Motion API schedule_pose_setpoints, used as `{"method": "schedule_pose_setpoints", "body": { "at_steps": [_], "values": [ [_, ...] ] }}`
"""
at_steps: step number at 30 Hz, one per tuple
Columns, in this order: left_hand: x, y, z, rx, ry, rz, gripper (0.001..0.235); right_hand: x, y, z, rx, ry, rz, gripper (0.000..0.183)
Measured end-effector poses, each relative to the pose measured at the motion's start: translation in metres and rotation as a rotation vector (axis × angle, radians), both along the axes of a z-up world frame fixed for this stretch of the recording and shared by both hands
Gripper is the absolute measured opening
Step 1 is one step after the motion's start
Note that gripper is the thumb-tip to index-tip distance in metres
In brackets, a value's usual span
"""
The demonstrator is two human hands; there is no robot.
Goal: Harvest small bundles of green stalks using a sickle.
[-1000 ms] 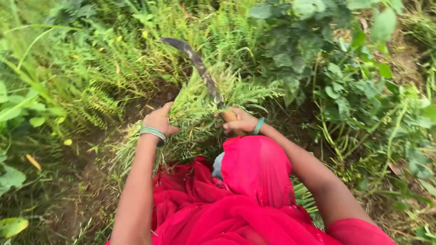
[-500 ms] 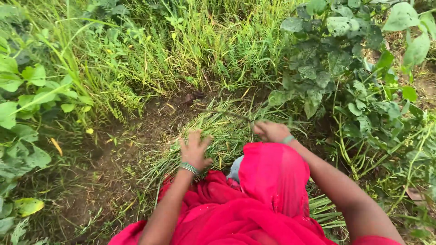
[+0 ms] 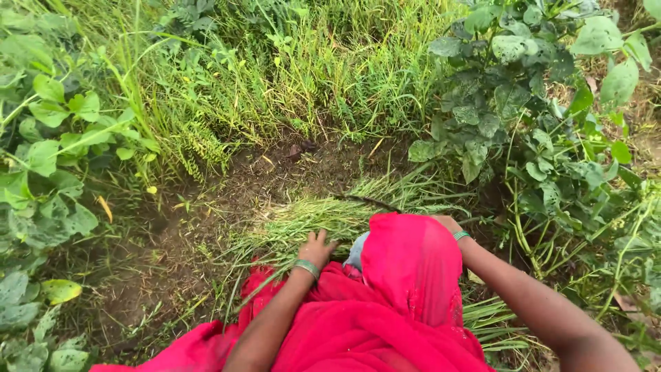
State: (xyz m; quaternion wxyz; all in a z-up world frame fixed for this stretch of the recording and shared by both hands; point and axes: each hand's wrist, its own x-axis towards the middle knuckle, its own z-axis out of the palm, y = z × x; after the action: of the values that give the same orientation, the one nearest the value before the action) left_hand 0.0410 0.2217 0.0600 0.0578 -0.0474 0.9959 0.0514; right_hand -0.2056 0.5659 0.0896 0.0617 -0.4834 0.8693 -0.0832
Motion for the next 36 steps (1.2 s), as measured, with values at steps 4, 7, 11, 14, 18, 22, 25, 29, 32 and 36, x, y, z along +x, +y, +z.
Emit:
{"method": "schedule_pose_setpoints", "body": {
  "at_steps": [4,7,11,14,18,22,25,29,32,36],
  "values": [
    [-0.02,-0.02,0.005,-0.081,0.084,0.154,0.043,0.023,-0.019,0.035,-0.114,0.006,0.012,0.05],
    [-0.021,-0.034,0.027,-0.093,0.091,0.263,0.033,0.049,-0.036,0.093,-0.123,0.064,0.016,0.054],
    [0.003,-0.038,0.056,-0.131,-0.049,0.221,0.033,0.055,-0.042,0.134,-0.069,0.086,-0.022,0.047],
    [0.008,-0.039,0.026,-0.055,-0.087,0.199,0.035,0.056,-0.048,0.157,0.012,0.014,-0.161,0.054],
    [0.005,-0.019,-0.012,0.025,-0.158,0.174,0.036,0.042,-0.067,0.152,-0.098,0.063,-0.071,0.068],
    [0.019,-0.019,0.024,0.106,-0.146,0.187,0.031,0.025,-0.085,0.082,-0.173,0.062,0.101,0.059],
    [0.043,-0.05,0.104,0.284,-0.308,0.089,0.071,0.018,-0.101,0.085,0.048,0.048,0.139,0.051],
    [0.079,-0.158,0.107,0.252,-0.289,0.062,0.06,-0.004,-0.122,0.105,0.139,0.002,0.013,0.044],
    [0.104,-0.218,0.151,0.125,-0.508,0.218,0.058,-0.01,-0.152,0.124,-0.037,-0.066,0.046,0.053],
    [0.118,-0.292,0.112,0.139,-0.682,0.486,0.062,-0.038,-0.204,0.089,-0.028,-0.158,0.257,0.064]
  ]
}}
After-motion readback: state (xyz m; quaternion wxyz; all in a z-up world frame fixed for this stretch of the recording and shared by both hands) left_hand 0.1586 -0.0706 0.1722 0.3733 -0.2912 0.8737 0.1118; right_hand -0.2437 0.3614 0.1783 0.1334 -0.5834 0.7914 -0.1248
